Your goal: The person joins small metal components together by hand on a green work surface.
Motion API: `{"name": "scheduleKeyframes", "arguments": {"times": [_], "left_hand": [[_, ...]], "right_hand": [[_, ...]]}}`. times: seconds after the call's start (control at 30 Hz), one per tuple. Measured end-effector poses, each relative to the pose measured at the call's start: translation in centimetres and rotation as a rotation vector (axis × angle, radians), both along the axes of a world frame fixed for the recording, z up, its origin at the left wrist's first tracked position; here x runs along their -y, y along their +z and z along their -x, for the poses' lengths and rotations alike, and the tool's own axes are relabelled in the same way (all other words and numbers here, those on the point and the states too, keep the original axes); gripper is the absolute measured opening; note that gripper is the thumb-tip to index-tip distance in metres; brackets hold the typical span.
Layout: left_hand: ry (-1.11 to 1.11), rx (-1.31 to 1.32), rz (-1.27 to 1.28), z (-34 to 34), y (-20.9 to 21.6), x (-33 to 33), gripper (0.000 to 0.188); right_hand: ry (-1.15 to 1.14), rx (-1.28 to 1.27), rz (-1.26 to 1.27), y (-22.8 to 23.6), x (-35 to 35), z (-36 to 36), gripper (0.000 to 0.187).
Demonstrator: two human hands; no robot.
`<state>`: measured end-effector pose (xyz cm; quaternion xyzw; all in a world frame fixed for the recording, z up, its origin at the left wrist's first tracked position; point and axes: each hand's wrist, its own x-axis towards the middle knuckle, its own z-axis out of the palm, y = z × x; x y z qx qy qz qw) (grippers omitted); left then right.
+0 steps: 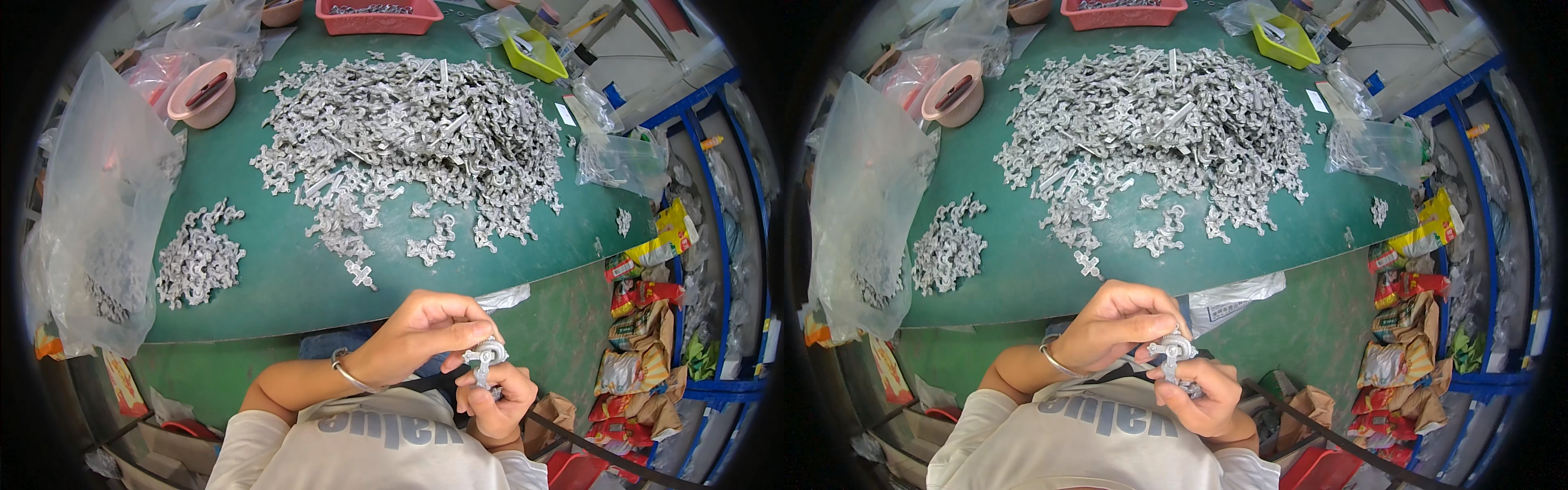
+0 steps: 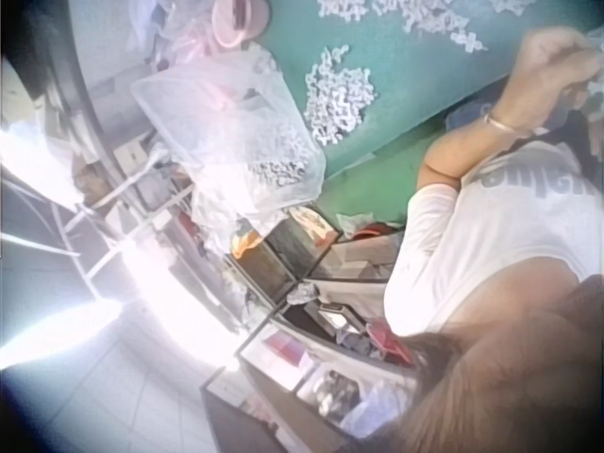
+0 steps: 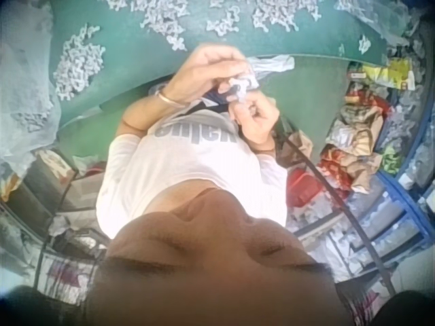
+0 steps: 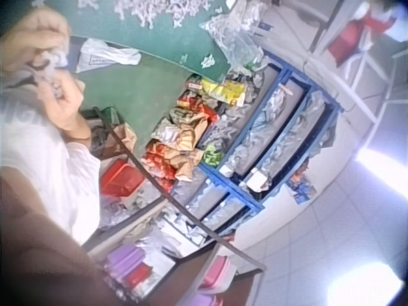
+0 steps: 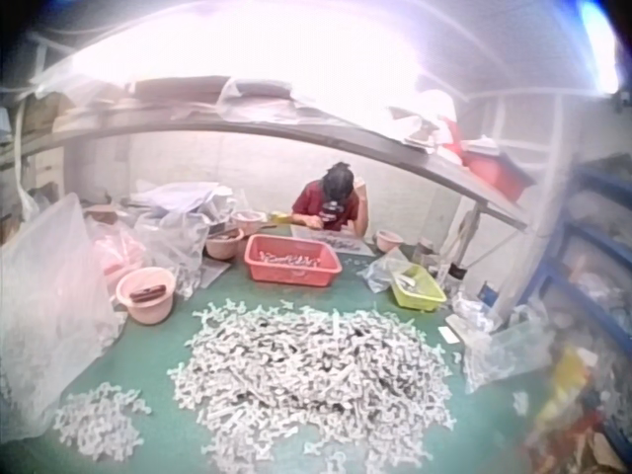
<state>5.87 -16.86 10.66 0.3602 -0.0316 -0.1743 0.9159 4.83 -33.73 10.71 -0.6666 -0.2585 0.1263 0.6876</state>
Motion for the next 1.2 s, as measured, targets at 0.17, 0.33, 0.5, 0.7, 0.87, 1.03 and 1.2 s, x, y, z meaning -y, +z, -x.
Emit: {"name": "scheduleKeyframes", "arguments": {"times": [0.17,0.33,0.5,0.7,0.87,1.03,1.2], "left_hand": [[-0.008,-0.001,0.015,0.0,0.2,-0.1,0.019],[-0.011,0.003,0.040,0.0,0.1,-0.1,0.019],[-0.020,-0.005,0.044,0.1,0.0,-0.1,0.019],[-0.031,0.015,0.065,0.0,-0.4,-0.1,0.019],[-0.025,0.004,0.059,0.1,-0.6,-0.1,0.019],[-0.026,0.004,0.077,0.1,-0.7,0.0,0.019],[-0.022,0.014,0.064,0.1,-0.8,0.0,0.020]], "right_hand": [[0.023,0.009,0.016,0.1,0.0,0.0,0.008],[0.008,0.010,0.014,0.1,-0.3,0.1,0.008],[0.024,0.008,0.033,0.2,-0.1,0.0,0.008],[0.011,0.002,0.017,0.0,-0.2,0.1,0.008],[0.012,-0.010,0.040,-0.1,0.0,0.1,0.009],[-0.001,-0.010,0.042,-0.1,-0.1,0.1,0.009],[-0.007,-0.011,0.047,-0.1,-0.1,0.0,0.009]]}}
